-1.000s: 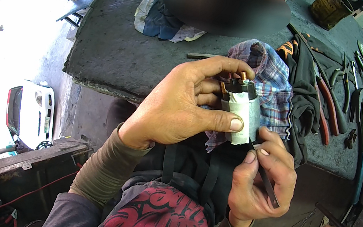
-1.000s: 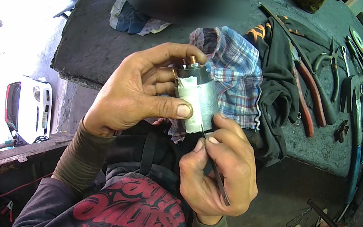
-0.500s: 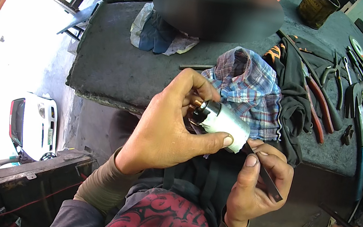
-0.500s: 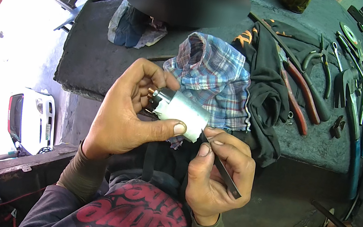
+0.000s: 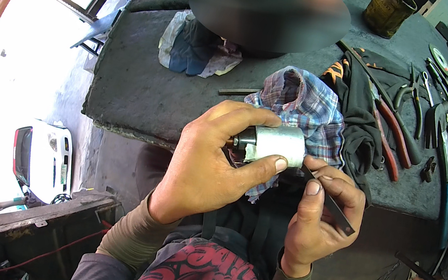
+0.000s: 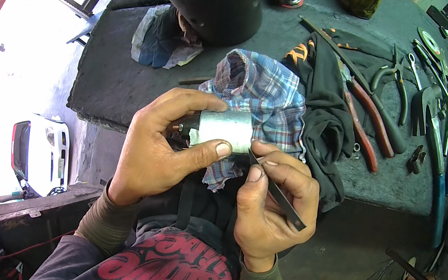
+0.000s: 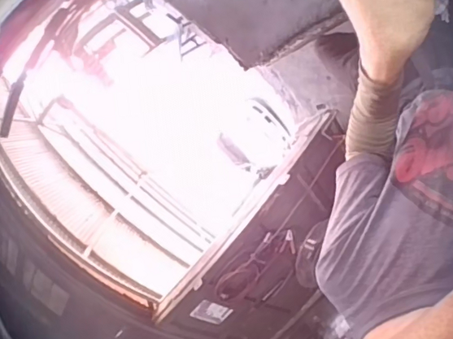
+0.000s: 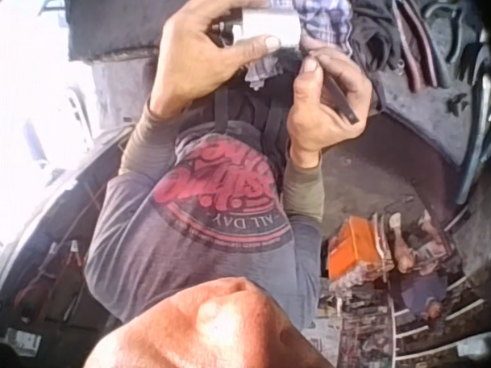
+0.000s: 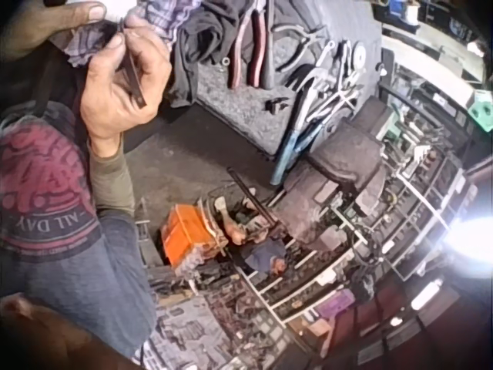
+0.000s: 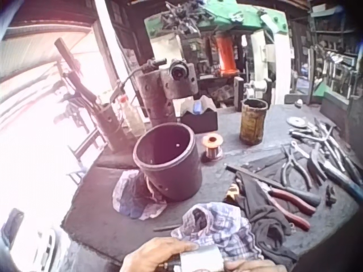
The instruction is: The person holds a small cylindrical electrical component and uses a thin metal tool to scrape and adjust its surface and terminals. They rotate the component to access different sides while working at a cluttered workbench.
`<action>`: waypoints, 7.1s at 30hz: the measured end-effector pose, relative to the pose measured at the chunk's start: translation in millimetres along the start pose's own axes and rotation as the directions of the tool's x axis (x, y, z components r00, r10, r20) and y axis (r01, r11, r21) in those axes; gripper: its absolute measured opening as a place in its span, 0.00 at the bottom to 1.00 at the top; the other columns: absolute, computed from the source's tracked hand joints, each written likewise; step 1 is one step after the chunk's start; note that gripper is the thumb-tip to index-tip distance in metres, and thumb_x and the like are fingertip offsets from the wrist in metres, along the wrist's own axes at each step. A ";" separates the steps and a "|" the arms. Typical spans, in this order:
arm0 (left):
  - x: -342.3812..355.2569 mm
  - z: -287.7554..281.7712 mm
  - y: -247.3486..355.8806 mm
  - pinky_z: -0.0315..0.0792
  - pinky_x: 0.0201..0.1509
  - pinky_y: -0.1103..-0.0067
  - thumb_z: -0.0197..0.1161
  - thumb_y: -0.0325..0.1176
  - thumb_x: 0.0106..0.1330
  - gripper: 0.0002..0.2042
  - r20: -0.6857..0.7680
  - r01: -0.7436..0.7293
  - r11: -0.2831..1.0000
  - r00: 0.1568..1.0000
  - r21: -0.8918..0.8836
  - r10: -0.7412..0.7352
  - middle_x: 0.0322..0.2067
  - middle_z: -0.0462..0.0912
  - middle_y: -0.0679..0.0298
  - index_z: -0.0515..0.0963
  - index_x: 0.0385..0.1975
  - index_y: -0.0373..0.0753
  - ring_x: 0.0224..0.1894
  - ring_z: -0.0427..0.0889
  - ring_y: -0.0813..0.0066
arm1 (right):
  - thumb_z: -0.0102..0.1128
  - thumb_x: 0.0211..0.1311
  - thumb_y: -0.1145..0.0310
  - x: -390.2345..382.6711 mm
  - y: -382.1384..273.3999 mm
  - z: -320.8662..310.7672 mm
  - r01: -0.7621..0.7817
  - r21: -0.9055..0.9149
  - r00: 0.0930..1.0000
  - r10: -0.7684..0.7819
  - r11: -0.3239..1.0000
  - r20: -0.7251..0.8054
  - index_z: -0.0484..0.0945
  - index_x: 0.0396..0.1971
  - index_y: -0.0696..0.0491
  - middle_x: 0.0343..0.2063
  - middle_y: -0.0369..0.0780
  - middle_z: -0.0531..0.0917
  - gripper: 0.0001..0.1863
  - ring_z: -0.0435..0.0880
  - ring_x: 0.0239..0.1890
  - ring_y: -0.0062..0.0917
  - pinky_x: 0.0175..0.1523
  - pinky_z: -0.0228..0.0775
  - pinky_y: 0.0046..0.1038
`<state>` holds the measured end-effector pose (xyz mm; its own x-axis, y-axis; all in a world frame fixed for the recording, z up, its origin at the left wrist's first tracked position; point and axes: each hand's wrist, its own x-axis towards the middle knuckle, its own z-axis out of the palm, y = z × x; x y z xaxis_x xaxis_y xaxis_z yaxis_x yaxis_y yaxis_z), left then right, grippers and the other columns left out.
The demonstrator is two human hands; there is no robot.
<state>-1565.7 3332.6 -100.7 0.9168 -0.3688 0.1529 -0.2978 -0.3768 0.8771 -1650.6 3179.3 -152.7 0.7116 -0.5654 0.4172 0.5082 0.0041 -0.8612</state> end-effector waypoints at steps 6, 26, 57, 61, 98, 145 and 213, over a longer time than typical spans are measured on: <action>-6.4 -21.2 -14.7 0.79 0.59 0.63 0.82 0.38 0.58 0.23 0.038 -0.126 0.974 0.992 0.190 0.121 0.51 0.88 0.51 0.87 0.53 0.37 0.52 0.85 0.49 | 0.66 0.69 0.81 -15.2 -2.2 14.0 -0.046 -0.241 0.999 0.046 0.970 -0.008 0.79 0.45 0.62 0.47 0.53 0.89 0.08 0.90 0.49 0.34 0.60 0.83 0.36; 98.4 5.4 -26.8 0.64 0.65 0.59 0.86 0.42 0.40 0.29 0.764 -0.737 0.669 0.488 0.099 0.423 0.47 0.88 0.69 0.93 0.50 0.57 0.66 0.70 0.56 | 0.68 0.70 0.76 31.6 -8.1 -42.3 -0.134 0.108 0.930 0.087 0.985 0.358 0.79 0.42 0.63 0.41 0.50 0.87 0.08 0.87 0.43 0.40 0.59 0.81 0.41; 59.4 -20.1 -13.9 0.77 0.63 0.60 0.73 0.24 0.51 0.35 0.563 -0.536 0.839 0.667 -0.093 0.488 0.52 0.90 0.49 0.81 0.66 0.39 0.60 0.84 0.46 | 0.69 0.72 0.72 -7.0 -14.2 -59.3 -0.439 0.132 0.845 0.359 0.889 0.397 0.78 0.43 0.57 0.38 0.48 0.86 0.08 0.87 0.40 0.36 0.48 0.83 0.37; 72.0 -15.0 -28.1 0.75 0.68 0.62 0.68 0.18 0.51 0.36 0.415 -0.575 0.775 0.658 -0.263 0.629 0.61 0.86 0.54 0.79 0.67 0.37 0.60 0.83 0.47 | 0.74 0.66 0.71 -22.7 -12.0 -86.5 -0.535 0.063 0.801 0.481 0.843 0.357 0.79 0.41 0.59 0.37 0.47 0.85 0.12 0.86 0.37 0.33 0.40 0.84 0.38; -7.1 3.9 -29.4 0.84 0.54 0.78 0.71 0.17 0.63 0.15 0.059 0.066 0.798 0.998 -0.599 -0.039 0.53 0.85 0.56 0.85 0.50 0.29 0.51 0.85 0.76 | 0.75 0.50 0.86 -4.9 -9.2 30.1 0.311 -0.571 0.949 -0.210 0.760 0.236 0.81 0.43 0.57 0.37 0.45 0.88 0.20 0.87 0.37 0.35 0.45 0.80 0.33; -5.6 -3.9 -31.2 0.83 0.60 0.77 0.69 0.12 0.65 0.17 0.149 0.083 0.811 0.989 -0.579 0.006 0.59 0.80 0.50 0.83 0.54 0.24 0.54 0.85 0.73 | 0.76 0.57 0.83 -10.8 -9.8 31.4 0.304 -0.574 0.950 -0.195 0.760 0.244 0.80 0.44 0.57 0.38 0.45 0.87 0.17 0.87 0.38 0.36 0.46 0.81 0.35; -7.4 2.6 -32.6 0.81 0.59 0.78 0.66 0.10 0.66 0.14 0.108 0.073 0.782 0.994 -0.620 -0.007 0.56 0.81 0.51 0.82 0.51 0.24 0.57 0.85 0.71 | 0.76 0.55 0.86 -15.9 -3.9 37.1 0.277 -0.601 0.961 -0.220 0.749 0.168 0.81 0.43 0.58 0.39 0.47 0.89 0.17 0.88 0.38 0.37 0.45 0.82 0.34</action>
<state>-1563.4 3345.4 -131.6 0.8849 -0.4557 0.0966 -0.0012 0.2051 0.9787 -1646.0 3218.8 -145.2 0.6530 -0.4059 0.6394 0.2860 -0.6496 -0.7045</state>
